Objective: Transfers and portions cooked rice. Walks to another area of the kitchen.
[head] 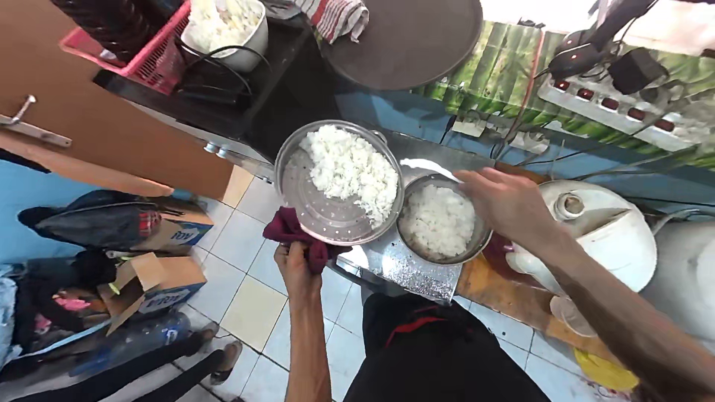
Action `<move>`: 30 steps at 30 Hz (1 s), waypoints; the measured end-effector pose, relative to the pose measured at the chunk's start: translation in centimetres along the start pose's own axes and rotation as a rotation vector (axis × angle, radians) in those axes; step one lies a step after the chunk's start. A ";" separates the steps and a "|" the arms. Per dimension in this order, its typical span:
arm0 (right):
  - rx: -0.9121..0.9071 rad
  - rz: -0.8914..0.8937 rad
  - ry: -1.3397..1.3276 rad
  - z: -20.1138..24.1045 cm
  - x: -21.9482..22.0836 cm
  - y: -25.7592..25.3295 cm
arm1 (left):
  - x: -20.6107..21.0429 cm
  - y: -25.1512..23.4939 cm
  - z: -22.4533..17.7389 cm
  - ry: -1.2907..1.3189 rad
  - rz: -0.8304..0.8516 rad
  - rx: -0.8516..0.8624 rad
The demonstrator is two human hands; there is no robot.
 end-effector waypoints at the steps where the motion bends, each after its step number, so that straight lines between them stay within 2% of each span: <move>1: -0.037 0.021 0.051 0.3 0.1 -1.6 | 1.0 0.0 -0.2 0.007 0.032 0.016; 5: -0.053 0.160 0.224 0.4 1.3 -7.3 | 4.5 0.0 -0.5 0.120 0.086 -0.007; 8: -0.033 0.244 0.241 -0.6 0.8 -9.0 | 6.4 -0.3 -0.2 0.169 0.096 -0.054; 15: 0.158 0.441 -0.101 -3.0 1.7 -8.4 | 8.8 -0.7 0.1 0.222 0.143 -0.083; 18: 0.183 0.525 -0.234 -4.2 2.2 -7.6 | 8.3 -1.1 0.9 0.243 0.138 -0.109; 20: 0.169 0.550 -0.232 -4.6 2.3 -6.8 | 8.1 -1.3 1.4 0.257 0.129 -0.115; 23: 0.079 0.485 -0.008 -3.7 -0.2 -5.9 | 8.1 -1.4 1.7 0.296 0.144 -0.104; 26: -0.043 0.263 0.210 -0.8 -4.5 -6.2 | 8.3 -1.6 1.5 0.334 0.172 -0.082; 30: -0.281 -0.010 0.284 3.5 -7.5 -8.8 | 9.3 -1.7 0.6 0.341 0.257 -0.061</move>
Point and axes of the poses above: each hand's wrist, its own y-axis away from the middle knuckle, its own x-axis out of the palm, z = x × y, the point moved 4 cm from there along -y, towards the middle knuckle, and after that the axes turned 7 degrees about x, right-handed, at the moved point
